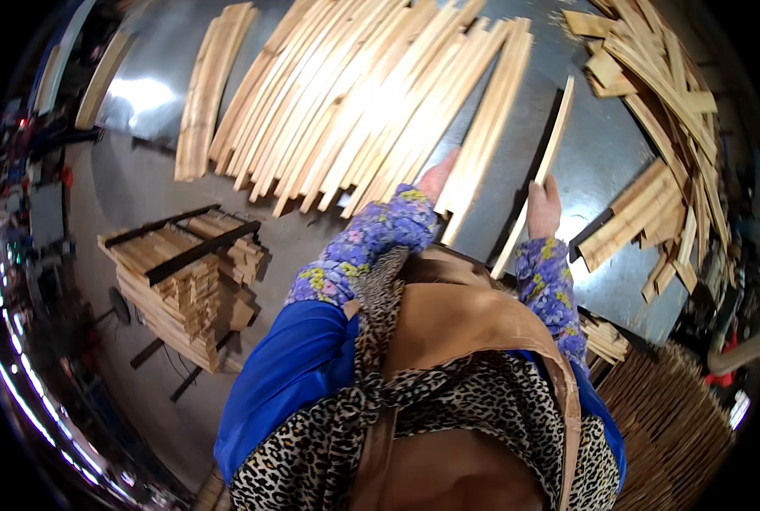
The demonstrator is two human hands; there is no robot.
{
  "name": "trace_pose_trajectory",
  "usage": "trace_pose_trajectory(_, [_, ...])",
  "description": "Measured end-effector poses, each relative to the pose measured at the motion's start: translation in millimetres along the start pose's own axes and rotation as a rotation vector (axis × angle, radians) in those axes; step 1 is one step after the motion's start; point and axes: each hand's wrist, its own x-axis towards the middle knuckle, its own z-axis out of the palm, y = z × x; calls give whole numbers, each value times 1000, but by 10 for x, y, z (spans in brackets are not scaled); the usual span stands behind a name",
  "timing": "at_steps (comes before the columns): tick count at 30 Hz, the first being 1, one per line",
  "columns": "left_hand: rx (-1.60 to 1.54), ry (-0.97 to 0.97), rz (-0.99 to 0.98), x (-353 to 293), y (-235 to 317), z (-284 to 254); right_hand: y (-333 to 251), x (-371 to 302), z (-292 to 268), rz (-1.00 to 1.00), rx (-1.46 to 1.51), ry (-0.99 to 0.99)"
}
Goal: The person repeatedly picks up thin wooden planks from a pile on a metal table and stacks them into a neat pile. The person handles the planks one by one or in small groups, aligning them before placing them in the stack.
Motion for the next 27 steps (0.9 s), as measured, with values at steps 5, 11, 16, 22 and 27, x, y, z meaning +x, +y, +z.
trace_pose_trajectory(5, [1729, 521, 688, -1151, 95, 891, -760, -120, 1209, 89, 426, -290])
trace_pose_trajectory(11, [787, 693, 1013, -1952, 2014, -82, -938, -167, 1539, -62, 49, -283])
trace_pose_trajectory(16, [1734, 1371, 625, -2286, 3466, -1079, -683, -161, 1585, -155, 170, -293])
trace_pose_trajectory(22, [1589, 1334, 144, -2163, 3723, -950, -723, -114, 1432, -125, 20, -364])
trace_pose_trajectory(27, [1499, 1043, 85, -2417, 3813, -1017, -398, -10, 1499, -165, 8, -316])
